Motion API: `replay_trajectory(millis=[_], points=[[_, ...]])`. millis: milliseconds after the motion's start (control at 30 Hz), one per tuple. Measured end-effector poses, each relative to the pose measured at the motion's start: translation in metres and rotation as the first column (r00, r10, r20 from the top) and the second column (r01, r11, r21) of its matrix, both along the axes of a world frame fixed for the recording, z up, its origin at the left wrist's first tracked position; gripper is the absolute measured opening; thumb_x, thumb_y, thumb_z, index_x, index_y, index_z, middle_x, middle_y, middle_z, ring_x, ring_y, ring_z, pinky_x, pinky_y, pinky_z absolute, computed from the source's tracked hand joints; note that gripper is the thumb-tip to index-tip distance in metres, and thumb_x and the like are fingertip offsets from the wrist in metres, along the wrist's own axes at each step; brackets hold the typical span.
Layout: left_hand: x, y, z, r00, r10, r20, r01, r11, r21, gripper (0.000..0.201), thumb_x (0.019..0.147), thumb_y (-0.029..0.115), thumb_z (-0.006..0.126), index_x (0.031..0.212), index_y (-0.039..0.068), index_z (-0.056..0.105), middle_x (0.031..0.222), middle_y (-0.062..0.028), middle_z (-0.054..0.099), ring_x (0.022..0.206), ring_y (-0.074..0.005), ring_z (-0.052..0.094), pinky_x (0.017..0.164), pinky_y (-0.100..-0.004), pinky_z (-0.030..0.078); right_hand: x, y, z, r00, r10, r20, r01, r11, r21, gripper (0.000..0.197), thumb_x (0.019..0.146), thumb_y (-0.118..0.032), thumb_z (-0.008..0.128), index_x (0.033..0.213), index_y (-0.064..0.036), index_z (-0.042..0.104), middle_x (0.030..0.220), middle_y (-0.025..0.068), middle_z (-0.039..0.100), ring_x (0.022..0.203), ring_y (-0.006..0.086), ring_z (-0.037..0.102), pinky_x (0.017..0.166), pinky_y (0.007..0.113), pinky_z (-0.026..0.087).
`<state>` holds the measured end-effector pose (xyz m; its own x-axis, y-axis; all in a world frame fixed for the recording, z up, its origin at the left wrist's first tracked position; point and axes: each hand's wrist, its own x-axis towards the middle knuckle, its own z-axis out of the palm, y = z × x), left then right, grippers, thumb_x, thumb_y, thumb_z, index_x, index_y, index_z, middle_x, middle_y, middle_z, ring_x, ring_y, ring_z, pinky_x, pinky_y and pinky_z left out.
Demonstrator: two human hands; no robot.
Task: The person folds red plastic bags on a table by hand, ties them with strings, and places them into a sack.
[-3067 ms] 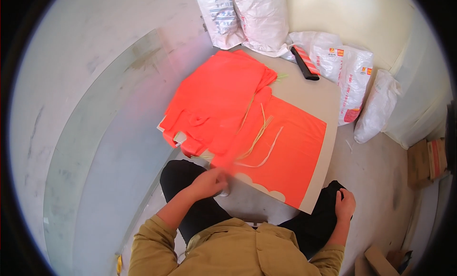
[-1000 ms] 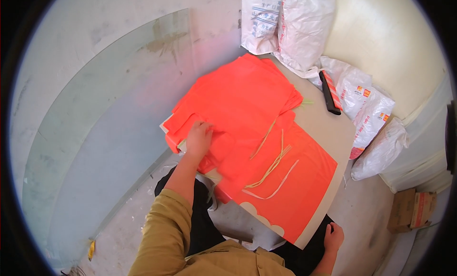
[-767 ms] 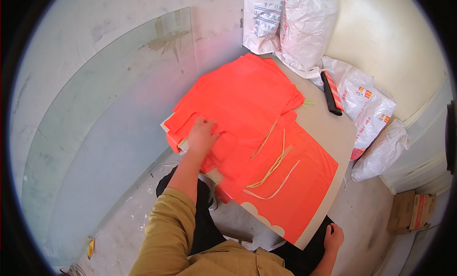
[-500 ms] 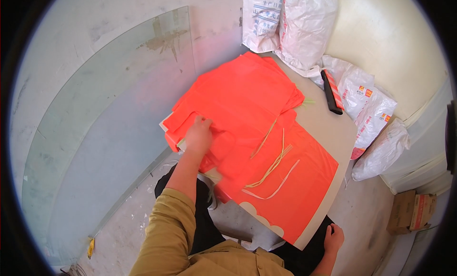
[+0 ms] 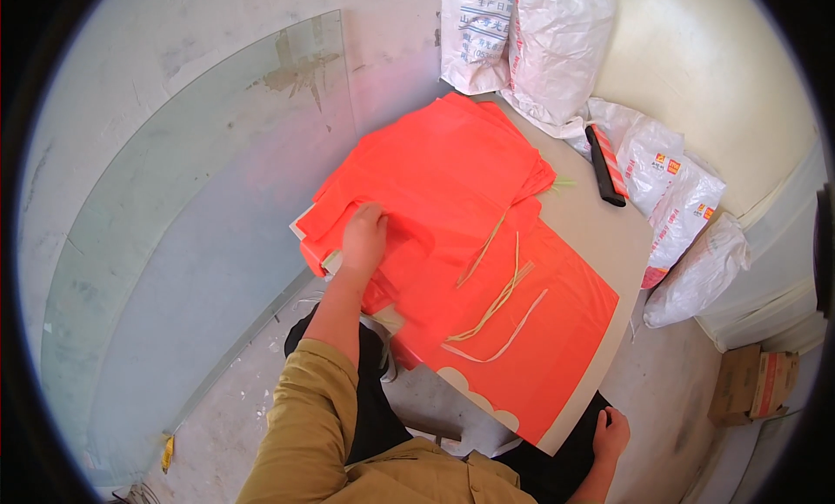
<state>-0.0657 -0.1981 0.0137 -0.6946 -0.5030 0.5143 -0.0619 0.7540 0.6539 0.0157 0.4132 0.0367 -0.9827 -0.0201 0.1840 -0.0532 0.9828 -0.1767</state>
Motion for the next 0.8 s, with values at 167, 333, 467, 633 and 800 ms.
replay_trajectory(millis=[167,333,467,633,800], points=[[0.001,0.002,-0.003,0.997,-0.028,0.072,0.028,1.000,0.008,0.029,0.078,-0.007,0.052,0.105,0.002,0.058,0.107,-0.0179,0.063,0.102,-0.0368,0.060,0.082,-0.0433,0.051,-0.001,-0.002,0.000,1.000,-0.006,0.012,0.006,1.000,0.001,0.021,0.088,-0.021,0.063,0.099,-0.0040,0.067,0.097,0.0138,0.067,0.092,0.0336,0.063,0.082,0.042,0.050],[0.008,0.002,0.001,0.985,-0.035,0.171,0.033,0.999,0.013,0.039,0.074,-0.009,0.049,0.108,0.007,0.055,0.110,-0.0161,0.062,0.102,-0.0369,0.060,0.081,-0.0440,0.051,-0.003,-0.006,0.003,1.000,-0.021,0.022,0.021,1.000,-0.001,0.021,0.088,-0.021,0.063,0.099,-0.0035,0.067,0.097,0.0139,0.067,0.092,0.0337,0.063,0.082,0.042,0.050],[0.014,-0.004,-0.007,0.983,-0.030,0.179,0.039,0.998,-0.044,0.037,0.071,-0.007,0.053,0.104,0.009,0.057,0.112,-0.0144,0.058,0.097,-0.0370,0.060,0.079,-0.0448,0.051,-0.004,-0.005,0.002,1.000,-0.001,0.028,0.001,1.000,-0.001,0.021,0.088,-0.021,0.063,0.099,-0.0034,0.067,0.098,0.0140,0.067,0.092,0.0337,0.063,0.082,0.042,0.050],[0.014,0.000,-0.001,0.984,-0.011,0.178,0.024,0.997,-0.073,0.032,0.070,-0.007,0.058,0.098,0.007,0.057,0.114,-0.0122,0.056,0.096,-0.0366,0.059,0.075,-0.0434,0.051,-0.003,-0.002,-0.001,1.000,-0.007,0.029,0.006,1.000,0.019,0.022,0.089,-0.022,0.062,0.099,-0.0034,0.067,0.098,0.0140,0.067,0.093,0.0340,0.062,0.082,0.043,0.050],[0.015,-0.006,-0.005,0.974,-0.030,0.225,0.064,0.987,-0.148,0.027,0.069,-0.007,0.060,0.092,0.008,0.061,0.116,-0.0120,0.055,0.088,-0.0358,0.062,0.071,-0.0439,0.052,-0.004,-0.003,0.000,0.999,-0.017,0.037,0.016,1.000,0.018,0.023,0.089,-0.023,0.062,0.099,-0.0035,0.067,0.099,0.0139,0.067,0.093,0.0337,0.063,0.082,0.043,0.050]])
